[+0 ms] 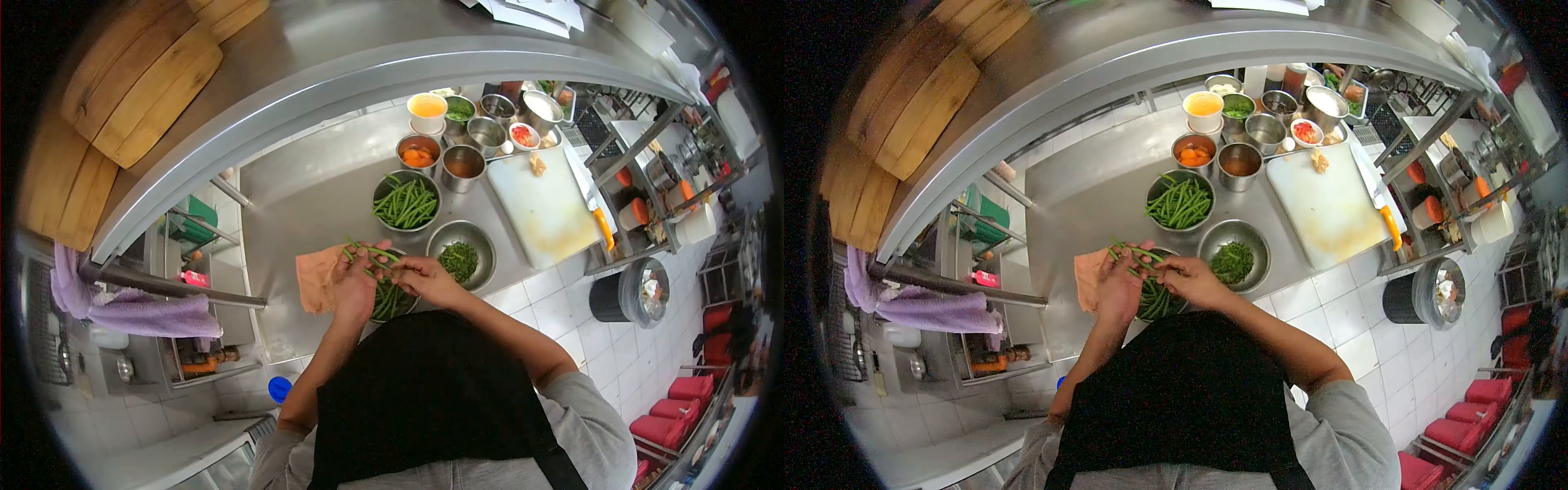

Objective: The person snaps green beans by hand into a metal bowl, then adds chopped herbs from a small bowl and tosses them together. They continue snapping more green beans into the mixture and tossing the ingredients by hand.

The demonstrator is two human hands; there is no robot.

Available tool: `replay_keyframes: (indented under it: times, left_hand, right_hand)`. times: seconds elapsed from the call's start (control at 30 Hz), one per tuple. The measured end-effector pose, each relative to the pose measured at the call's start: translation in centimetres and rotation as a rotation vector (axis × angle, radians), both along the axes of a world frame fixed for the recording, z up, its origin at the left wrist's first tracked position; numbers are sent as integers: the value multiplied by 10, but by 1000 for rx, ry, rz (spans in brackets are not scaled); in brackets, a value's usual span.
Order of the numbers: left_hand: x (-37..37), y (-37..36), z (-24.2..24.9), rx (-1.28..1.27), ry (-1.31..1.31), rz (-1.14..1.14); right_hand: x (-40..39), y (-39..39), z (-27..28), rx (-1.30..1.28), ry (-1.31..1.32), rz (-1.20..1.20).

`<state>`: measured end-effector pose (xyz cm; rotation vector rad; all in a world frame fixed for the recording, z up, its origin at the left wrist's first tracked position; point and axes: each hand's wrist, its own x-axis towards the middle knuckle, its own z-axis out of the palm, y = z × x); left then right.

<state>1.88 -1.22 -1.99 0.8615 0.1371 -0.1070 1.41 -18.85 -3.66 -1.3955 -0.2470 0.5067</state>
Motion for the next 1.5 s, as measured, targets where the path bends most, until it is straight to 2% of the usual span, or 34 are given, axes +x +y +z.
replay_keyframes:
  times: [0.03,0.1,0.13,0.17,0.2,0.23,0.3,0.33,0.43,0.47,0.53,0.57,0.6,0.63,0.67,0.73,0.83,0.87,0.93,0.97,1.03,1.1,1.17,1.3,1.33,1.37,1.4,1.43,1.47,1.5]
  left_hand:
    - [0,-1,0,37,-22,-1]
    - [-3,-5,9,123,-47,-15]
    - [-5,-7,14,207,-74,-28]
    - [-8,-11,18,206,-75,-31]
    - [-14,-15,22,332,-153,-51]
    - [-17,-19,25,457,-232,-74]
    - [-17,-22,33,555,-274,-20]
    - [-15,-22,36,652,-318,49]
    - [5,-21,46,650,-323,130]
    - [16,-18,45,652,-322,133]
    - [47,-16,35,695,-222,-60]
    - [62,-20,31,692,-223,-54]
    - [79,-23,29,770,-173,-163]
    - [95,-27,27,846,-122,-274]
    - [113,-30,27,845,-127,-268]
    - [143,-40,26,1092,25,-536]
    - [166,-56,17,1199,1,-601]
    - [172,-55,-4,1204,0,-609]
    - [184,-43,-48,1834,-770,-6]
    - [175,-38,-34,1840,-773,-19]
    - [136,-29,18,1646,-563,-246]
    - [99,-9,24,1392,-455,-500]
    - [65,14,1,1421,-386,-748]
    - [12,30,-25,1548,-426,-857]
    - [4,25,-30,1706,-390,-867]
    - [-3,20,-34,1862,-350,-874]
    - [-9,16,-40,1856,-342,-864]
    - [-12,13,-47,1898,-412,-758]
    - [-14,13,-55,1939,-480,-652]
    - [-12,15,-66,1939,-472,-640]
  right_hand:
    - [0,1,-3,2,1,-2]
    - [0,3,-8,-92,-321,-67]
    - [0,5,-11,-92,-322,-69]
    - [0,7,-11,-188,-433,-166]
    - [0,7,-12,-286,-542,-266]
    - [2,4,-15,-289,-541,-275]
    - [8,-5,-22,35,69,-336]
    - [10,-10,-25,130,166,-401]
    - [6,-37,0,116,229,-391]
    - [2,-48,7,53,130,-373]
    - [1,-68,-9,-6,25,-401]
    - [0,-77,-15,-63,-82,-430]
    - [-2,-85,-10,-85,18,-426]
    - [-2,-90,-8,-86,13,-421]
    - [-3,-95,-7,-50,85,-401]
    - [-6,-100,-8,-15,202,-372]
    - [-10,-100,-13,41,219,-392]
    - [-11,-102,-15,47,222,-399]
    - [-10,-105,-19,95,231,-366]
    - [-10,-105,-17,105,237,-371]
    - [-12,-106,-3,104,242,-395]
    - [-14,-107,9,110,258,-419]
    - [-14,-109,18,100,128,-457]
    - [-11,-107,22,-80,-86,-523]
    - [-9,-106,21,-85,-83,-512]
    - [-8,-106,17,-352,-281,-470]
    - [-5,-105,12,-615,-485,-417]
    - [-3,-103,4,-618,-493,-404]
    - [-4,-99,-8,-778,-639,-447]
    - [-5,-94,-9,-936,-788,-490]
